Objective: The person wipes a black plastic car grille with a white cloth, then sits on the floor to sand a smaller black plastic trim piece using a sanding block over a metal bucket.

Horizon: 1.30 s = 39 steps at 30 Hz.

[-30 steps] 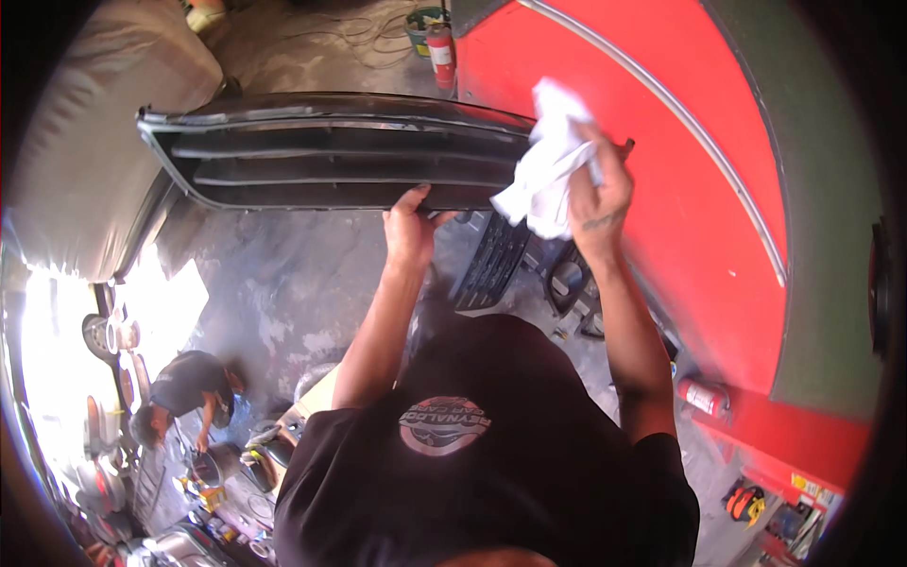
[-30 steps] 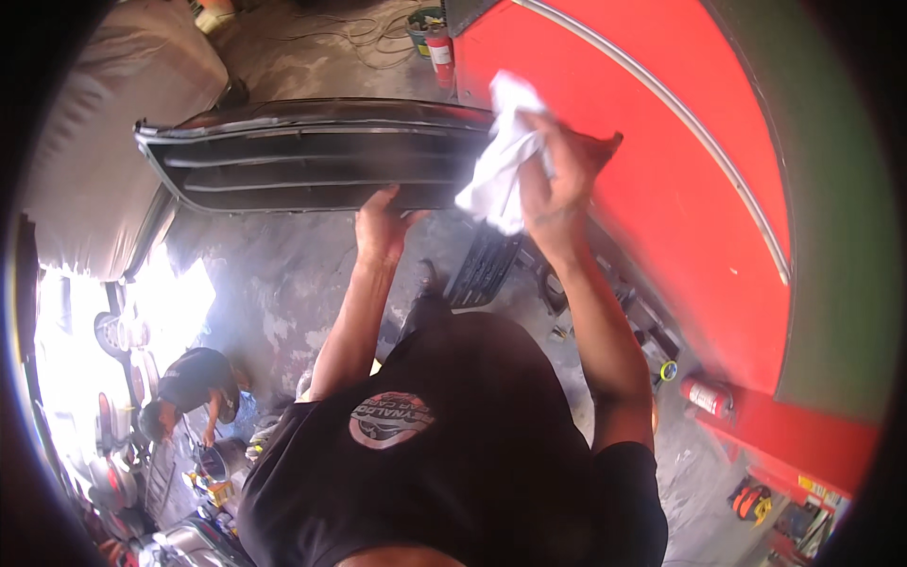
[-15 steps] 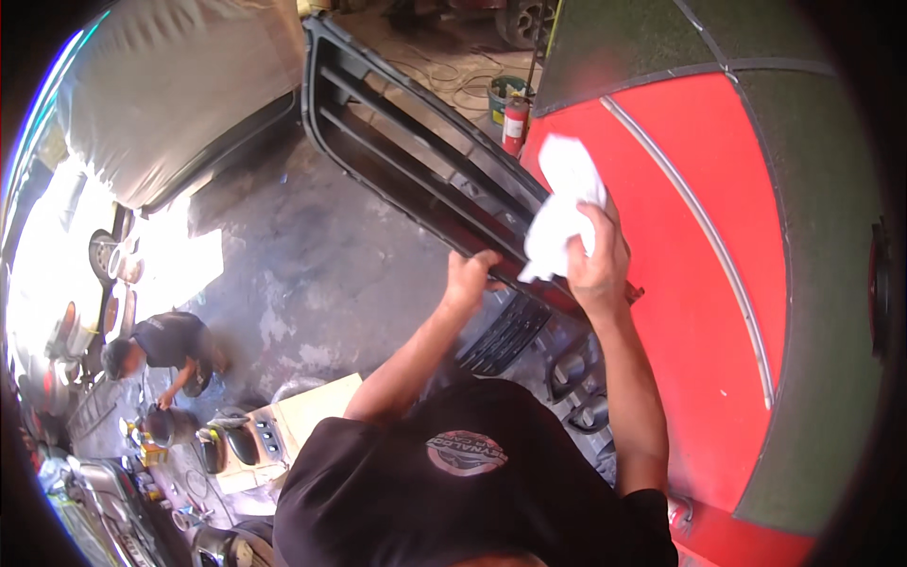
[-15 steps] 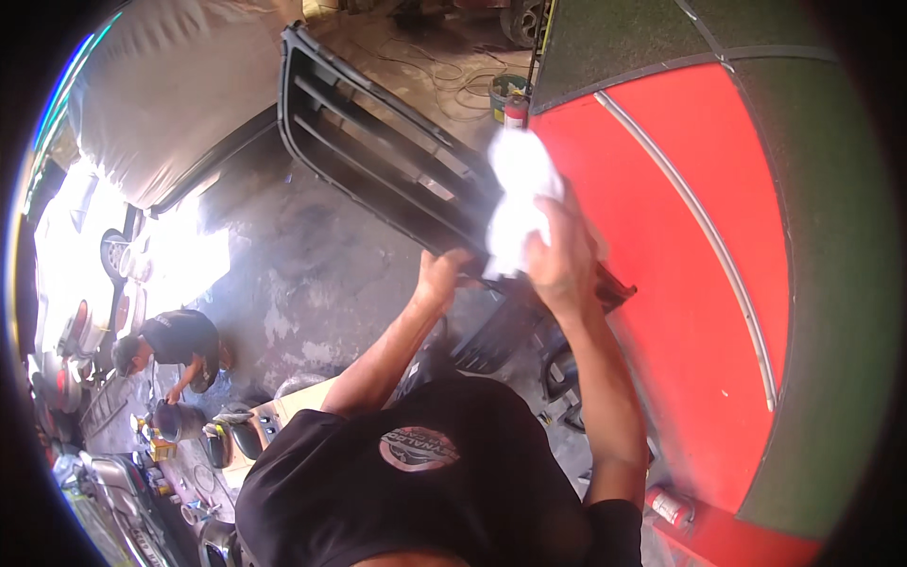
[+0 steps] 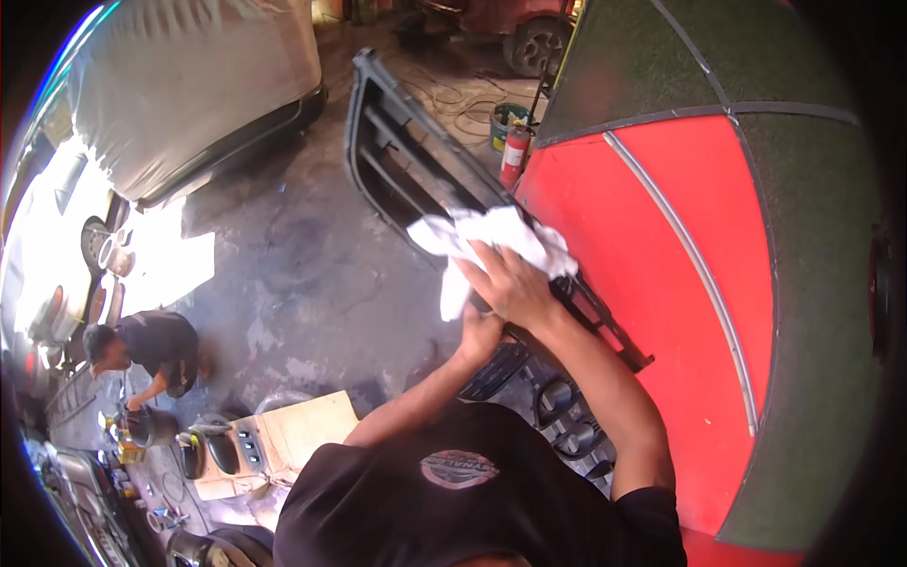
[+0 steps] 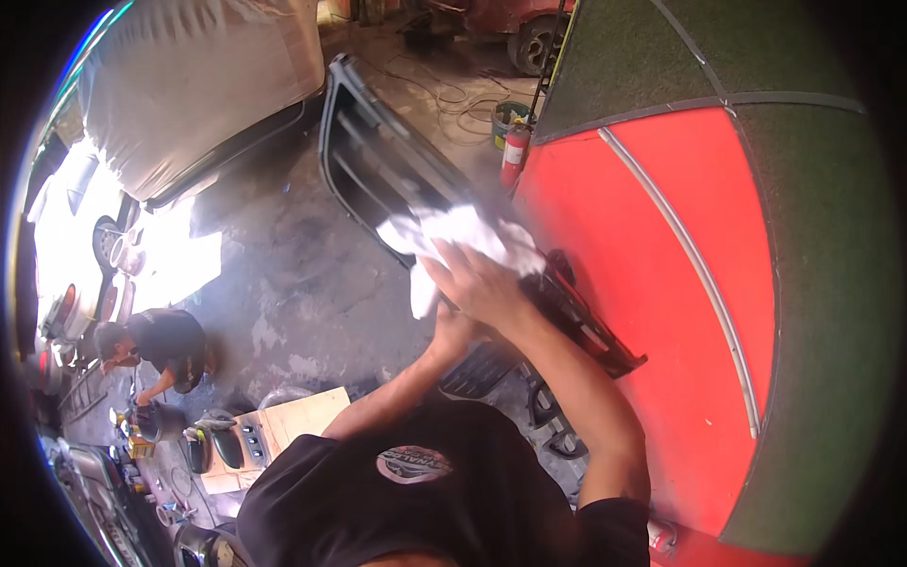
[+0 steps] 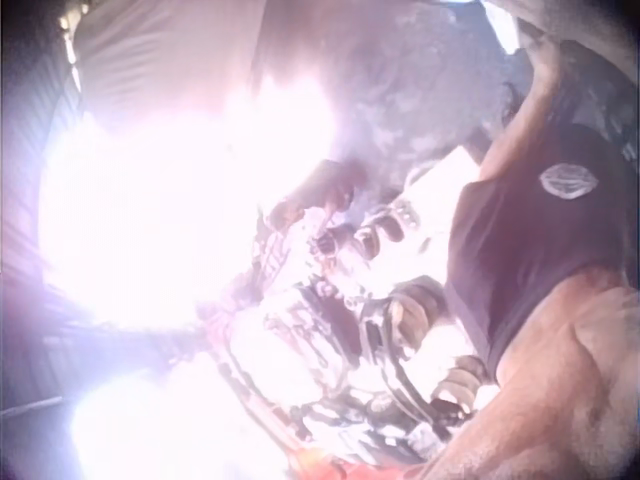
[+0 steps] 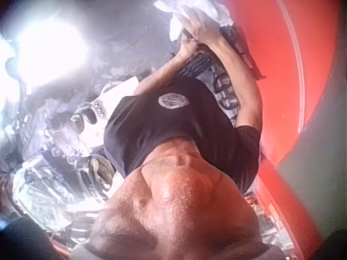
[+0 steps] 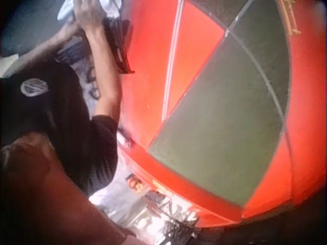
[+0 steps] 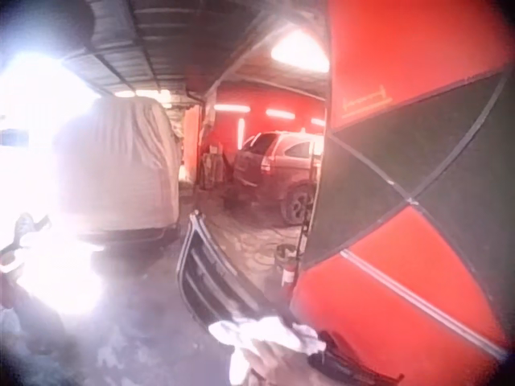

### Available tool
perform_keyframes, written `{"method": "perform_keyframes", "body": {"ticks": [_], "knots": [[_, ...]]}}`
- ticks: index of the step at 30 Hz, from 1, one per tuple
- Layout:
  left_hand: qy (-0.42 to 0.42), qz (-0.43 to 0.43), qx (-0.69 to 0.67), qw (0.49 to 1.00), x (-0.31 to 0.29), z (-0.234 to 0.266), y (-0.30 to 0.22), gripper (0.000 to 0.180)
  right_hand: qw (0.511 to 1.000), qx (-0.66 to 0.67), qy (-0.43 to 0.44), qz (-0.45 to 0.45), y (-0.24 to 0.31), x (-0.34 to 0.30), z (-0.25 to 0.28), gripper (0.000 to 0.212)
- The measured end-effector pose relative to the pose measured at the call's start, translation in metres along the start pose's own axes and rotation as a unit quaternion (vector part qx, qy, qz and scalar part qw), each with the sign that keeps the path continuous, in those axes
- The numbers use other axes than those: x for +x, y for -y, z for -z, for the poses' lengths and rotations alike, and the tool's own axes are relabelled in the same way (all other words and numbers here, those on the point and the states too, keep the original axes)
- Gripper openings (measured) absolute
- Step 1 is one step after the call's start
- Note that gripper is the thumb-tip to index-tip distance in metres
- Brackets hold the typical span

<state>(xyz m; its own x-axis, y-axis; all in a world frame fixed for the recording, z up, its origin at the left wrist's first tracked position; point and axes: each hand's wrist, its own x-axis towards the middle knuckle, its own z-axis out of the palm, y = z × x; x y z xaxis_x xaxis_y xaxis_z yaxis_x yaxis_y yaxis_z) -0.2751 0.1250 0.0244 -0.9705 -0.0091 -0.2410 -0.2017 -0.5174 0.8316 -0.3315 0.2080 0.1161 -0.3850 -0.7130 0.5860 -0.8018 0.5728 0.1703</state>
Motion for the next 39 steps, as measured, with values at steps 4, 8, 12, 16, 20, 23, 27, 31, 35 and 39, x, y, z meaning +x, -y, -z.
{"method": "perform_keyframes", "body": {"ticks": [4, 8, 12, 16, 20, 23, 27, 31, 35, 39], "knots": [[0.031, -0.072, 0.075, 0.994, -0.014, 0.003, 0.035, 0.021, 0.995, -0.059, -0.057, 0.049, -0.013, 0.107, 0.001, 0.023], [0.071, -0.011, 0.103, 0.992, -0.025, 0.006, 0.042, 0.03, 0.998, -0.017, -0.037, 0.053, -0.062, 0.172, -0.022, 0.022], [0.066, -0.051, 0.096, 0.992, -0.024, 0.009, 0.043, 0.026, 0.989, -0.02, -0.144, -0.007, -0.099, 0.201, -0.006, 0.024], [0.051, -0.049, 0.1, 0.992, -0.009, 0.019, 0.034, 0.027, 0.993, -0.098, -0.05, 0.041, -0.043, 0.148, -0.017, 0.023], [0.059, -0.073, 0.083, 0.992, 0.003, 0.02, 0.026, 0.033, 0.995, -0.082, -0.011, 0.059, -0.002, 0.045, -0.038, 0.015], [0.034, -0.193, 0.096, 0.976, 0.026, 0.021, 0.057, 0.037, 0.997, 0.056, 0.044, -0.041, 0.01, 0.011, -0.018, 0.012], [0.06, -0.039, -0.002, 0.997, 0.016, 0.012, 0.047, 0.038, 0.969, 0.15, -0.102, -0.166, 0.004, 0.054, 0.015, 0.032], [0.099, -0.294, 0.131, 0.942, 0.044, 0.019, 0.112, 0.038, 0.972, 0.184, -0.066, -0.133, 0.018, 0.096, -0.039, 0.035], [0.099, -0.196, -0.02, 0.975, 0.051, 0.018, 0.13, 0.036, 0.977, 0.159, -0.042, -0.133, 0.023, 0.085, -0.083, 0.033], [0.089, -0.098, -0.071, 0.989, 0.05, 0.037, 0.126, 0.037, 0.992, 0.08, -0.061, -0.076, 0.03, 0.034, -0.07, 0.019]]}}
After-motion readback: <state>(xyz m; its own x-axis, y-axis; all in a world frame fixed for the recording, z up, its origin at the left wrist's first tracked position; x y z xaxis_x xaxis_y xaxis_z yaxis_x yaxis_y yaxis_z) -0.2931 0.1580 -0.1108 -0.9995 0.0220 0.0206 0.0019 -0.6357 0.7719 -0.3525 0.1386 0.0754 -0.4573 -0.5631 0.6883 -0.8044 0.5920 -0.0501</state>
